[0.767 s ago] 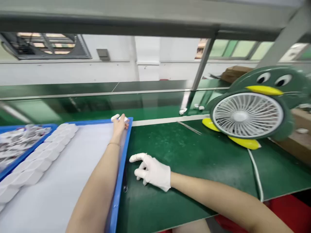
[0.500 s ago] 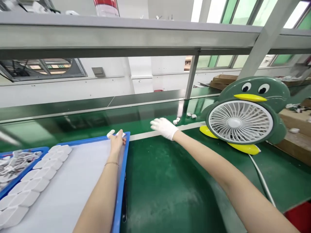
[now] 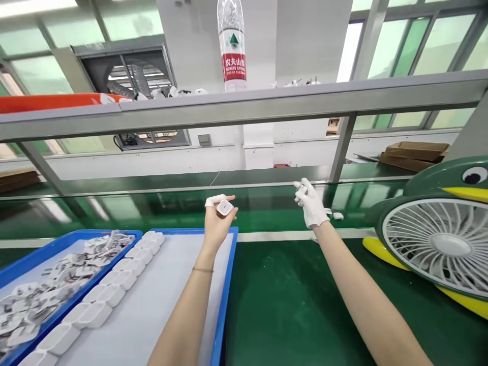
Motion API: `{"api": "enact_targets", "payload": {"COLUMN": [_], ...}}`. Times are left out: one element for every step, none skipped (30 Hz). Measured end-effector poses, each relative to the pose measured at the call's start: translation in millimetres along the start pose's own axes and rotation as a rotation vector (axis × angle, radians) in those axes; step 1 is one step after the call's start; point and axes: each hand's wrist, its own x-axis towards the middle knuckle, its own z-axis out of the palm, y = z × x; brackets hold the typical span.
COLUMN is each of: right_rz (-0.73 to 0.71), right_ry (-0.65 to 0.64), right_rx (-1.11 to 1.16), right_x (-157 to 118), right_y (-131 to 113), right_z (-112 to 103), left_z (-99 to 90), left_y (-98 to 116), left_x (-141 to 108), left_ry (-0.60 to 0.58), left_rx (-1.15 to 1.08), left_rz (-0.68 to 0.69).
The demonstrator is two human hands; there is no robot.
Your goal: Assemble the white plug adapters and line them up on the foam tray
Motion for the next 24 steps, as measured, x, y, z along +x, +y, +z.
{"api": "enact_targets", "payload": {"right_rz": [-0.003, -0.011, -0.032, -0.039, -0.029, -0.016, -0.012, -0.014, -0.016, -0.015, -0.004, 0.017, 0.044, 0.074, 0.100, 0.120, 0.132, 0.136, 0.134, 0.127, 0.115, 0.101, 0.083, 0.062], "right_ry": [-0.009, -0.031, -0.076, -0.146, -0.226, -0.276, -0.308, -0.336, -0.353, -0.369, -0.386, -0.403, -0.419, -0.430, -0.441, -0.445, -0.442, -0.431, -0.417, -0.403, -0.389, -0.373, -0.359, -0.347], "right_rx": [0.054, 0.122, 0.265, 0.355, 0.391, 0.417, 0.448, 0.472, 0.491, 0.505, 0.511, 0.511, 0.510, 0.510, 0.511, 0.514, 0.520, 0.528, 0.536, 0.544, 0.555, 0.564, 0.570, 0.568], "right_x": [-2.4, -7.7, -15.2, -24.1, -33.4, -42.1, -49.7, -55.6, -59.7, -62.1, -63.1, -63.1, -62.6, -61.9, -61.4, -61.1, -61.2, -61.4, -61.8, -62.0, -62.1, -62.2, -62.2, -62.4], "right_y": [-20.6, -42.6, -64.7, -85.6, -104.3, -119.8, -131.6, -139.6, -144.1, -145.7, -145.4, -143.8, -141.9, -140.0, -138.5, -137.6, -137.3, -137.4, -137.8, -138.3, -138.8, -139.3, -139.9, -140.5], "right_z": [7.6, 13.5, 17.6, 20.1, 21.6, 22.3, 22.6, 22.9, 23.2, 23.7, 24.2, 24.8, 25.3, 25.7, 26.0, 26.0, 25.8, 25.4, 24.6, 23.7, 22.5, 21.2, 19.9, 18.7], "left_z": [4.8, 9.1, 12.7, 15.5, 17.5, 18.7, 19.3, 19.5, 19.5, 19.5, 19.5, 19.8, 20.3, 21.2, 22.2, 23.3, 24.3, 25.0, 25.2, 24.9, 23.9, 22.4, 20.5, 18.4], "left_y": [18.3, 35.6, 51.2, 64.8, 75.9, 84.4, 90.6, 94.5, 96.7, 97.8, 98.1, 98.3, 98.7, 99.4, 100.7, 102.3, 104.3, 106.4, 108.6, 110.6, 112.5, 114.2, 115.7, 116.9], "left_x": [-4.8, -11.0, -17.9, -24.9, -31.3, -36.5, -40.2, -42.3, -43.0, -42.5, -41.3, -39.9, -38.8, -38.5, -39.2, -40.9, -43.5, -46.7, -50.3, -53.8, -56.9, -59.5, -61.4, -62.6], "left_ry": [-0.036, -0.081, -0.122, -0.165, -0.204, -0.238, -0.269, -0.290, -0.295, -0.283, -0.259, -0.229, -0.199, -0.176, -0.166, -0.173, -0.194, -0.226, -0.265, -0.307, -0.347, -0.373, -0.382, -0.377], "left_rx": [0.005, 0.027, 0.063, 0.097, 0.117, 0.108, 0.059, -0.024, -0.130, -0.240, -0.338, -0.412, -0.453, -0.468, -0.468, -0.458, -0.442, -0.423, -0.399, -0.361, -0.302, -0.224, -0.134, -0.038], "left_rz": [0.044, 0.106, 0.163, 0.202, 0.217, 0.204, 0.171, 0.124, 0.069, 0.010, -0.050, -0.111, -0.171, -0.223, -0.260, -0.281, -0.283, -0.267, -0.237, -0.196, -0.155, -0.114, -0.070, -0.020]}}
